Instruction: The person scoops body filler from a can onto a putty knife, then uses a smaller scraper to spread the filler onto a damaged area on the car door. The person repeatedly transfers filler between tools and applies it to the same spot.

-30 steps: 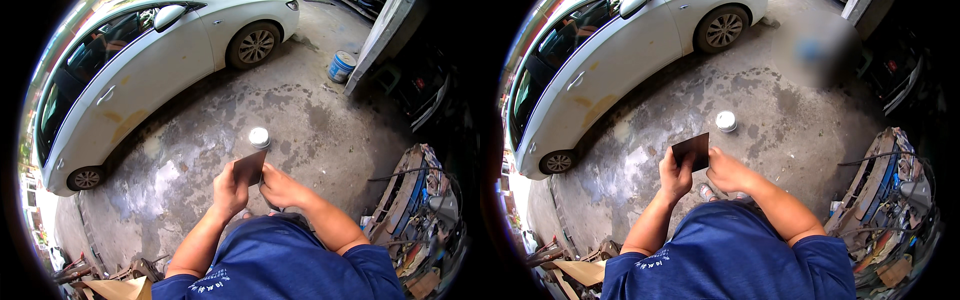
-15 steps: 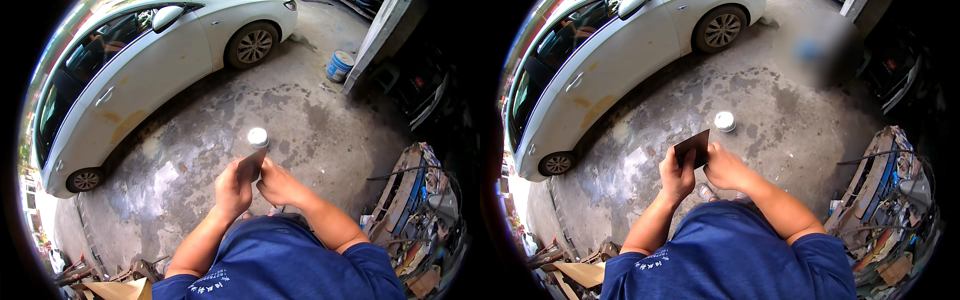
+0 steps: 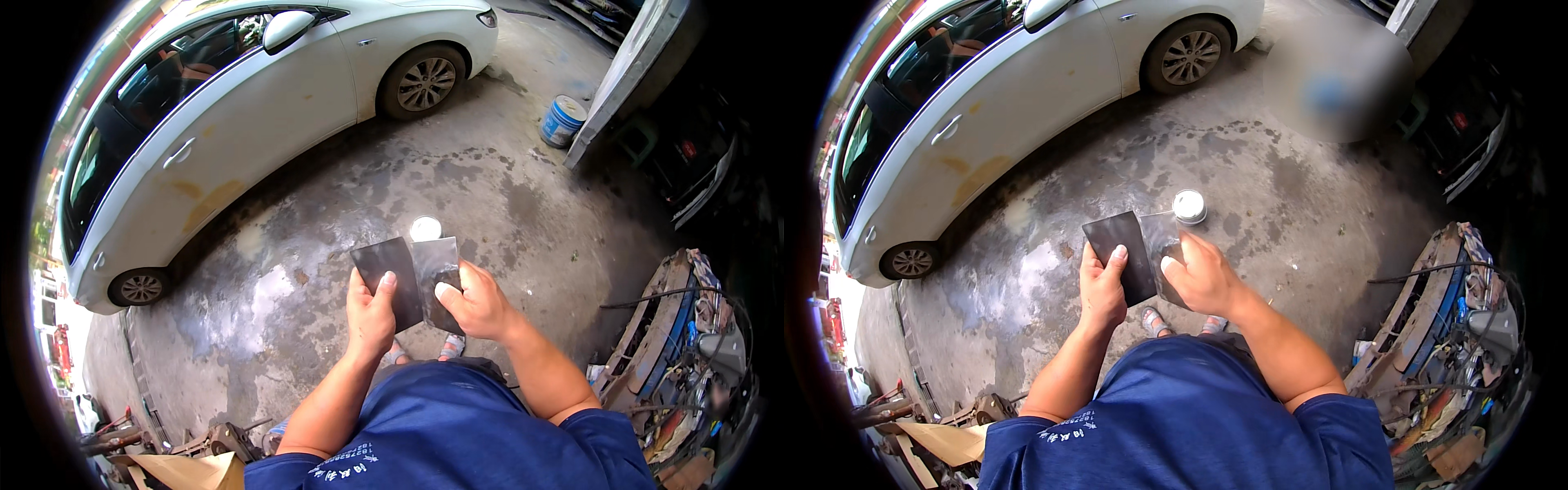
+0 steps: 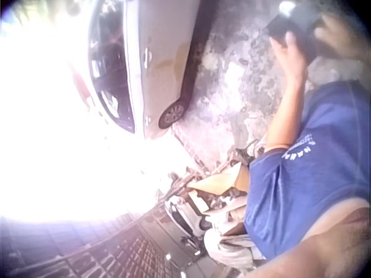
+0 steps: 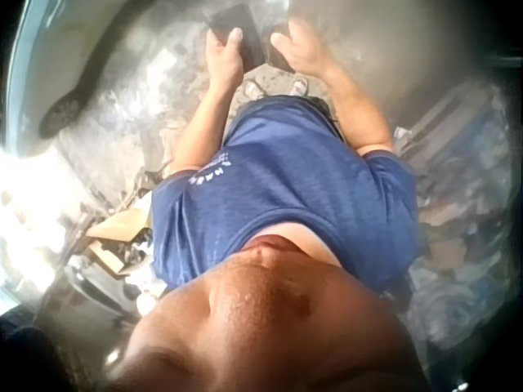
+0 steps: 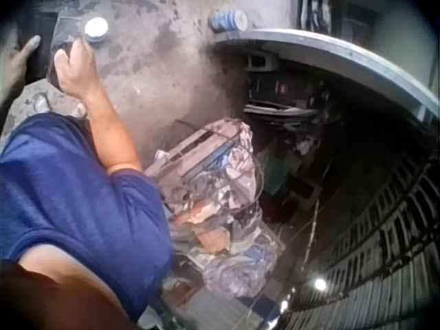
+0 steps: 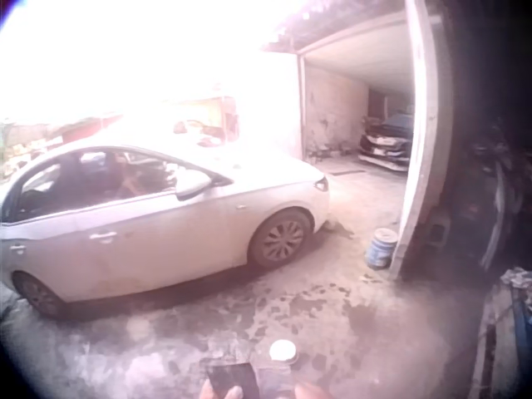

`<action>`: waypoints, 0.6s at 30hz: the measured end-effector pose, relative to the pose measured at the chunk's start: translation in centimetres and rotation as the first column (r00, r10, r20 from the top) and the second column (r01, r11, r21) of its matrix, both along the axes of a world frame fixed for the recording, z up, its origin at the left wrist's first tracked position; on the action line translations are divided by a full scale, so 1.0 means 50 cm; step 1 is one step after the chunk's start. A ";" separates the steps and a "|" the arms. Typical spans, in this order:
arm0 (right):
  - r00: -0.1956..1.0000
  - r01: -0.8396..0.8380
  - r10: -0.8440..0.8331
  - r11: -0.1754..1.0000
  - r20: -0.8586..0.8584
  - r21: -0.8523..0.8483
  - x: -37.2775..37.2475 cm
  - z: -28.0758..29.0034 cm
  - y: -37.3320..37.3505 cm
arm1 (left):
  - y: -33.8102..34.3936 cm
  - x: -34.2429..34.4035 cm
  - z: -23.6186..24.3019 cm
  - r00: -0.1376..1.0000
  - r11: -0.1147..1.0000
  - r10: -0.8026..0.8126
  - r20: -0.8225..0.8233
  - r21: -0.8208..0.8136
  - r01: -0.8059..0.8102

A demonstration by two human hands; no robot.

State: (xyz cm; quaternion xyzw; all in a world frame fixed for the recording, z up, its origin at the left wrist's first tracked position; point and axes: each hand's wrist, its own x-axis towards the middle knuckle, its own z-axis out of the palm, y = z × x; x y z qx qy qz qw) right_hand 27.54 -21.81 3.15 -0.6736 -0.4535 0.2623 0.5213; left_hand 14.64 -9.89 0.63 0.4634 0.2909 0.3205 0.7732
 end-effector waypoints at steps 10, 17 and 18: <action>0.988 0.078 -0.095 0.987 0.120 0.141 -0.018 0.022 -0.003 | 0.003 -0.001 0.018 0.997 0.999 0.023 0.076 0.024 -0.025; 0.994 0.042 -0.044 0.999 0.097 0.018 -0.027 -0.006 0.018 | -0.032 0.009 -0.001 0.999 0.851 0.050 0.000 0.523 -0.043; 0.996 0.010 -0.005 0.998 0.088 -0.056 -0.024 -0.003 0.015 | -0.026 0.003 -0.003 0.999 0.809 0.050 -0.011 0.586 -0.034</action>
